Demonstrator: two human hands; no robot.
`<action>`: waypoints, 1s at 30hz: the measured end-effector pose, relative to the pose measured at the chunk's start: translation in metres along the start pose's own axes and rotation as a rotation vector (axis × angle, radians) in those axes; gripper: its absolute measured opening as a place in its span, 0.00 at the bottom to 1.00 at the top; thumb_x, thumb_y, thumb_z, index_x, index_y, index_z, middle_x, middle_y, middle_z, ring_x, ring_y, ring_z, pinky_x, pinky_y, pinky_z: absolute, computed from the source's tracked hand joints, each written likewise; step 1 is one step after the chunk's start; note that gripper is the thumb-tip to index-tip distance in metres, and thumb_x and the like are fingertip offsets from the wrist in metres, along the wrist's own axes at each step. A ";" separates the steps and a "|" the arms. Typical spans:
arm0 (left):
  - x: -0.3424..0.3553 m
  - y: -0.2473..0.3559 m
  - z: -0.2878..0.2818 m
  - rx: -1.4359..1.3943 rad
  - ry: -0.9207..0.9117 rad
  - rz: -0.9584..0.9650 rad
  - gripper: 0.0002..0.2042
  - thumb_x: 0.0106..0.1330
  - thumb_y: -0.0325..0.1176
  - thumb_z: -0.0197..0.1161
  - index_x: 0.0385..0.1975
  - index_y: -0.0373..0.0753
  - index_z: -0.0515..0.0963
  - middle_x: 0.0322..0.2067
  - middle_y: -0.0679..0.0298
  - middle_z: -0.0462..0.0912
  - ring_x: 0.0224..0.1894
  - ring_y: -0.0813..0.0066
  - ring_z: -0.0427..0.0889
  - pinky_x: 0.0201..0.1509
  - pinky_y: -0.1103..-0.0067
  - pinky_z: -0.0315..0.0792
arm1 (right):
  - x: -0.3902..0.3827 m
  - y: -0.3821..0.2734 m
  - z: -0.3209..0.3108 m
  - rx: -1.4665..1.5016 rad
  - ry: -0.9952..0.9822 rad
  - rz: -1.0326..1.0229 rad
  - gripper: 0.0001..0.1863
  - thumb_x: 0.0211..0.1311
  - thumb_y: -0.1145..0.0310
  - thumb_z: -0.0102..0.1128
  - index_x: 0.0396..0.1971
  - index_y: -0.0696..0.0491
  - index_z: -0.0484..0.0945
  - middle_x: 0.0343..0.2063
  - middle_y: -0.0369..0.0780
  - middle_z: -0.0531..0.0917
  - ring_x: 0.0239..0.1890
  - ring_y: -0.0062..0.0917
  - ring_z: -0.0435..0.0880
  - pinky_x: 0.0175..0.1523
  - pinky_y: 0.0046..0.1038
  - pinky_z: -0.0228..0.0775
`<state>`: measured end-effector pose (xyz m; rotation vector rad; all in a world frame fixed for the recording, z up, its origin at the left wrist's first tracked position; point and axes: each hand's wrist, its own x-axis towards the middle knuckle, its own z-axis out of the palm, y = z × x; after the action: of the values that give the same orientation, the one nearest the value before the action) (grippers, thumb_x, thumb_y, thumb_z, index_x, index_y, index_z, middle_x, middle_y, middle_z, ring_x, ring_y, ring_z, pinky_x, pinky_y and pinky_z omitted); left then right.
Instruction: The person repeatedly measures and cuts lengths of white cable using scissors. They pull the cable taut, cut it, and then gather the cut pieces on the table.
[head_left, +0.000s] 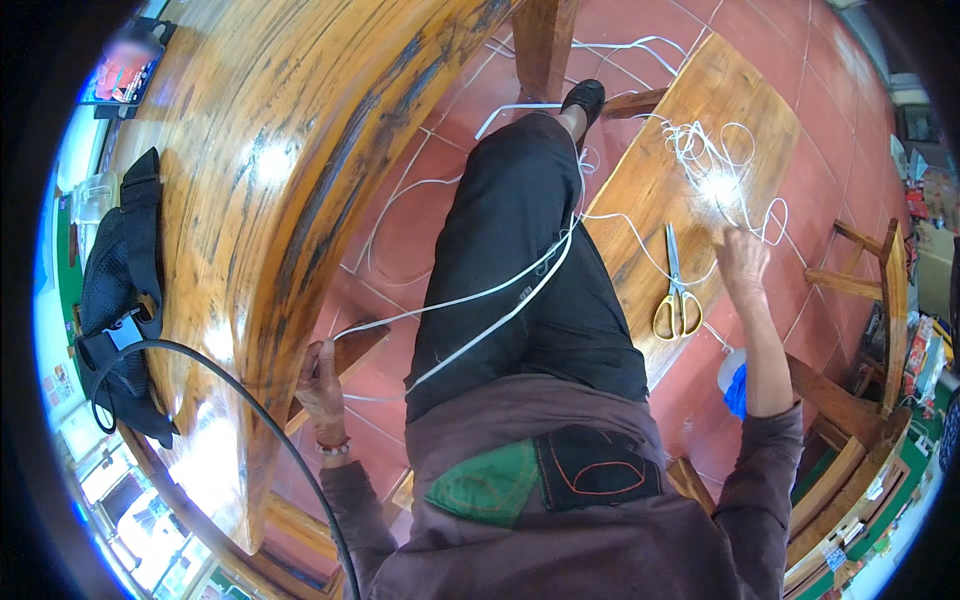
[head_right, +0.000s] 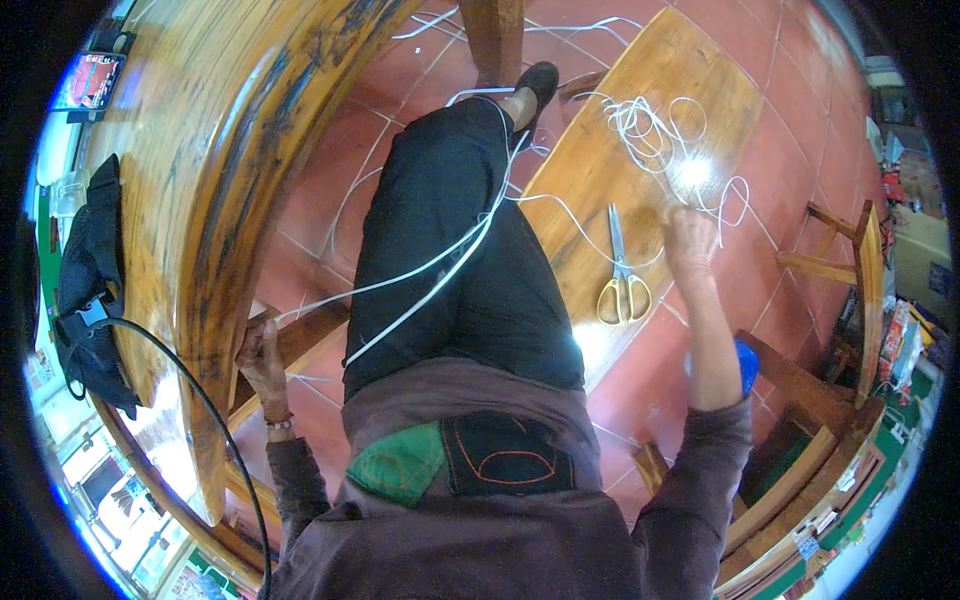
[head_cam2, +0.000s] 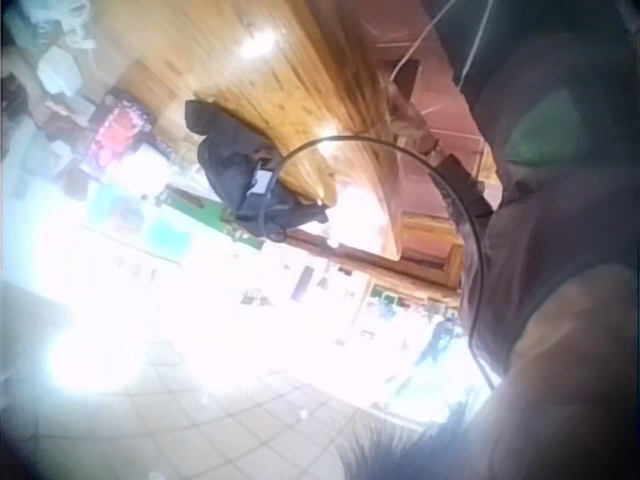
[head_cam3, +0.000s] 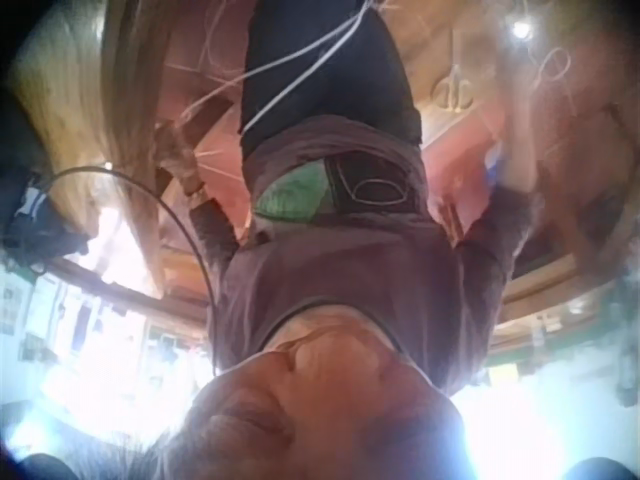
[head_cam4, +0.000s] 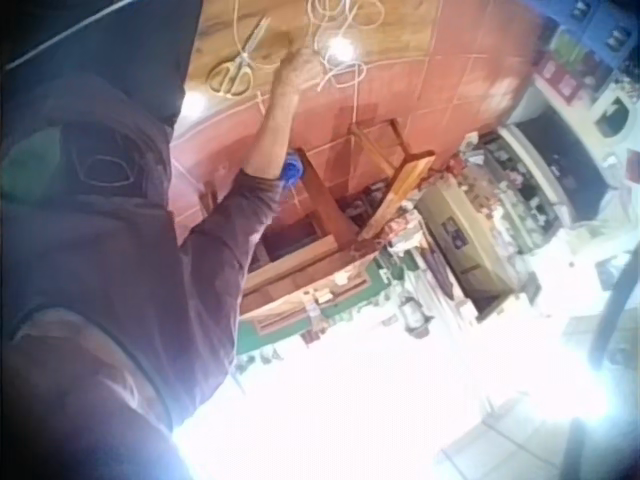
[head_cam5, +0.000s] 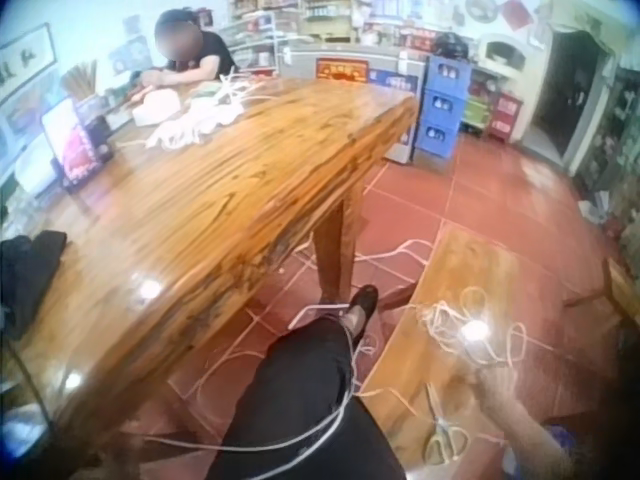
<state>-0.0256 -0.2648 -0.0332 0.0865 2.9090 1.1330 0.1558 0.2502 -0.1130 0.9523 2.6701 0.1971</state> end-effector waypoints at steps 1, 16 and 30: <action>0.000 0.003 0.001 0.001 0.007 0.008 0.07 0.59 0.30 0.57 0.27 0.31 0.75 0.28 0.65 0.77 0.33 0.78 0.72 0.40 0.80 0.66 | -0.001 -0.021 -0.018 -0.003 0.070 -0.067 0.06 0.42 0.74 0.57 0.25 0.53 0.75 0.32 0.41 0.76 0.27 0.32 0.80 0.30 0.31 0.72; 0.003 0.007 0.006 0.072 -0.072 -0.012 0.07 0.57 0.30 0.59 0.27 0.31 0.76 0.30 0.61 0.78 0.32 0.79 0.73 0.35 0.80 0.67 | 0.030 -0.140 -0.086 1.159 -0.112 -0.325 0.10 0.53 0.71 0.56 0.34 0.58 0.78 0.29 0.45 0.80 0.24 0.26 0.79 0.34 0.26 0.72; 0.008 0.193 0.076 -0.198 -0.446 0.537 0.11 0.56 0.24 0.54 0.39 0.32 0.72 0.33 0.53 0.76 0.35 0.56 0.76 0.36 0.75 0.71 | -0.039 -0.166 -0.145 1.108 0.223 -0.744 0.05 0.43 0.81 0.52 0.24 0.61 0.74 0.16 0.45 0.74 0.18 0.34 0.75 0.25 0.26 0.67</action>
<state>-0.0220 -0.0716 0.0416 1.0198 2.4162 1.2442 0.0386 0.0935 -0.0039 0.0281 3.0415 -1.5047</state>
